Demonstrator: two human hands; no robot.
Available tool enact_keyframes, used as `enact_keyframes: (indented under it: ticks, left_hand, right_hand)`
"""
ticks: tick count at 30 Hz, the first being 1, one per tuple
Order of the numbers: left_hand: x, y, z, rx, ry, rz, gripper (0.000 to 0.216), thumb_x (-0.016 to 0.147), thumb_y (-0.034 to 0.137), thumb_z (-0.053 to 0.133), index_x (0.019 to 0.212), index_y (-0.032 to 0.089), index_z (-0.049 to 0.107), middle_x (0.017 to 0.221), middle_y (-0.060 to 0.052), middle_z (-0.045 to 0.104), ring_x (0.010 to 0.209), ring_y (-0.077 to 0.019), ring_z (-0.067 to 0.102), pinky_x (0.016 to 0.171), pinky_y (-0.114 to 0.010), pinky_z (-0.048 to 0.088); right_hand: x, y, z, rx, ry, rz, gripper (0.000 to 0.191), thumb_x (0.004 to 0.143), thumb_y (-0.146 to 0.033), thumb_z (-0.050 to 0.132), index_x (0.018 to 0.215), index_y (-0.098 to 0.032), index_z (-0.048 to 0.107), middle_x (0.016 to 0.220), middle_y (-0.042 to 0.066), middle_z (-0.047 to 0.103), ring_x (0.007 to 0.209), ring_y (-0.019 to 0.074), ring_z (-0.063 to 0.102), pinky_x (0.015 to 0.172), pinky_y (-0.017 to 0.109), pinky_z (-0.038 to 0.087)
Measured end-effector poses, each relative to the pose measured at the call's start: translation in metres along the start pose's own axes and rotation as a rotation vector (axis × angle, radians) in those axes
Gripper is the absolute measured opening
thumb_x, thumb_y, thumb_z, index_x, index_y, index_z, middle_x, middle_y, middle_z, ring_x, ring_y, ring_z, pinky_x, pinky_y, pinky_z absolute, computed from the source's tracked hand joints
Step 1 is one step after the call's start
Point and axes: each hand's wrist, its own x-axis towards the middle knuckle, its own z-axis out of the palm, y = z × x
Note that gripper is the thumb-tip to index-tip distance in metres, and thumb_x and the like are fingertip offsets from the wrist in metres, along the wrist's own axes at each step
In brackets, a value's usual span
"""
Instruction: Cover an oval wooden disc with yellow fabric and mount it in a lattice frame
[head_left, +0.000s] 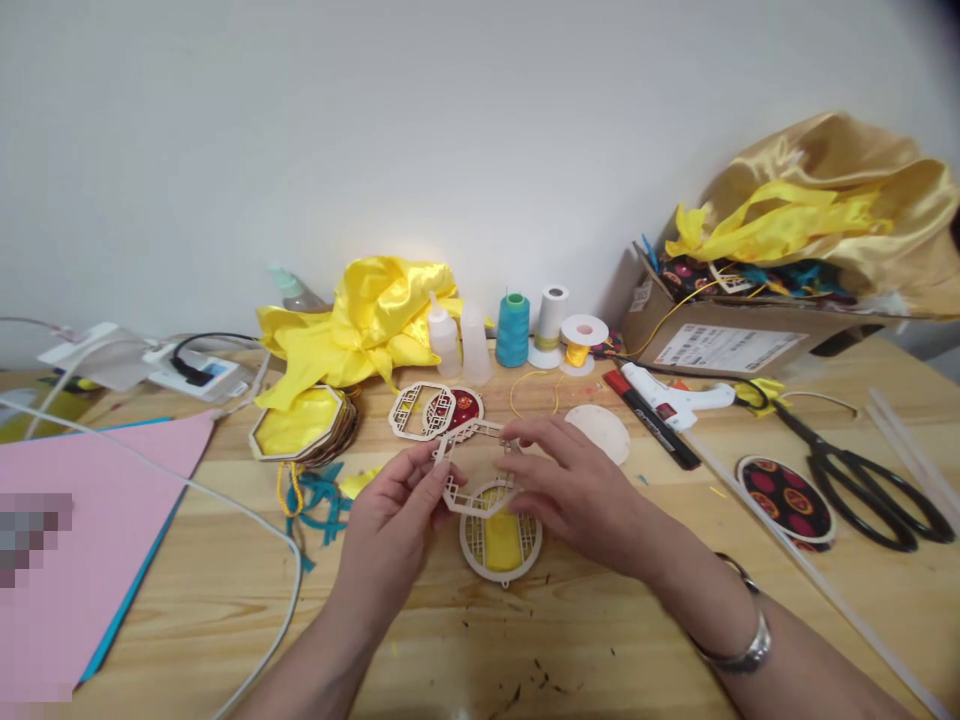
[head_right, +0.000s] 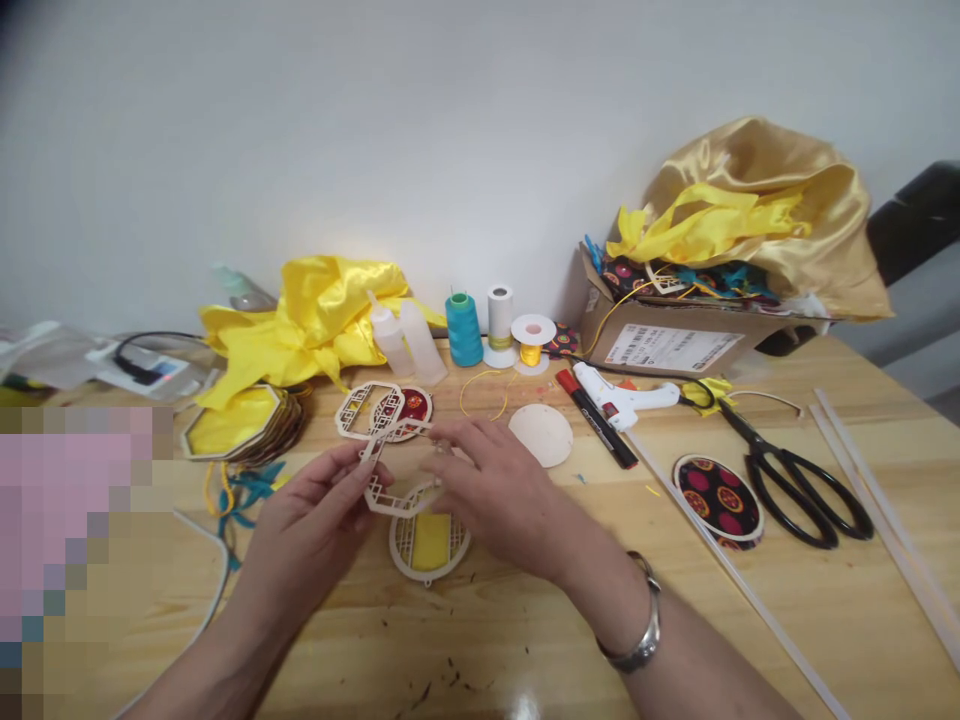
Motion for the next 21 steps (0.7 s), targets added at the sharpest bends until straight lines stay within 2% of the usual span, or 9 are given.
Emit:
enact_keyframes:
  ticks: [3, 5, 11, 14, 18, 21]
  left_hand:
    - [0.000, -0.003, -0.001, 0.035, -0.028, -0.005, 0.027, 0.073, 0.030, 0.073, 0.097, 0.019, 0.067, 0.073, -0.001, 0.068, 0.058, -0.0069, 0.054, 0.049, -0.013, 0.041]
    - [-0.001, -0.004, 0.000, 0.071, -0.050, -0.027, 0.029, 0.074, 0.031, 0.072, 0.100, 0.019, 0.067, 0.072, -0.001, 0.068, 0.054, -0.0059, 0.052, 0.046, -0.013, 0.038]
    - [-0.005, -0.005, 0.003, 0.122, -0.086, -0.043, 0.029, 0.076, 0.033, 0.070, 0.102, 0.020, 0.067, 0.071, 0.000, 0.066, 0.055, -0.0059, 0.052, 0.046, -0.013, 0.039]
    - [-0.003, -0.005, 0.002, 0.116, -0.048, -0.007, 0.029, 0.077, 0.034, 0.069, 0.102, 0.019, 0.066, 0.079, -0.001, 0.068, 0.055, -0.0058, 0.053, 0.047, -0.015, 0.039]
    - [0.000, -0.003, 0.000, 0.125, 0.037, 0.086, 0.026, 0.079, 0.033, 0.066, 0.100, 0.019, 0.063, 0.093, -0.005, 0.070, 0.058, -0.0061, 0.056, 0.048, -0.016, 0.041]
    - [0.002, -0.001, -0.001, 0.097, 0.063, 0.105, 0.025, 0.080, 0.031, 0.066, 0.101, 0.019, 0.061, 0.095, -0.005, 0.070, 0.060, -0.0062, 0.055, 0.049, -0.016, 0.040]
  right_hand:
    - [0.001, 0.000, -0.002, 0.068, -0.012, 0.077, 0.066, 0.076, -0.039, 0.070, 0.132, -0.018, 0.042, 0.133, 0.015, 0.049, 0.121, 0.0261, 0.046, 0.099, 0.045, 0.043]
    - [0.002, -0.001, -0.003, 0.068, -0.038, 0.079, 0.079, 0.072, -0.045, 0.072, 0.136, -0.016, 0.037, 0.135, 0.015, 0.047, 0.122, 0.0277, 0.045, 0.100, 0.046, 0.041]
    - [0.003, -0.006, -0.004, 0.058, -0.089, 0.069, 0.072, 0.073, -0.036, 0.073, 0.133, -0.014, 0.040, 0.131, 0.015, 0.051, 0.119, 0.0271, 0.047, 0.099, 0.044, 0.042]
    - [0.004, -0.002, -0.005, 0.013, -0.069, 0.098, 0.071, 0.073, -0.037, 0.072, 0.132, -0.012, 0.043, 0.128, 0.016, 0.054, 0.115, 0.0280, 0.050, 0.096, 0.045, 0.045]
    - [0.002, 0.012, -0.004, -0.135, -0.003, 0.244, 0.070, 0.072, -0.040, 0.072, 0.129, -0.008, 0.046, 0.122, 0.018, 0.058, 0.111, 0.0312, 0.053, 0.095, 0.048, 0.046]
    - [0.000, 0.024, 0.000, -0.249, 0.061, 0.392, 0.066, 0.071, -0.040, 0.072, 0.123, -0.005, 0.052, 0.117, 0.020, 0.061, 0.107, 0.0340, 0.055, 0.092, 0.050, 0.046]
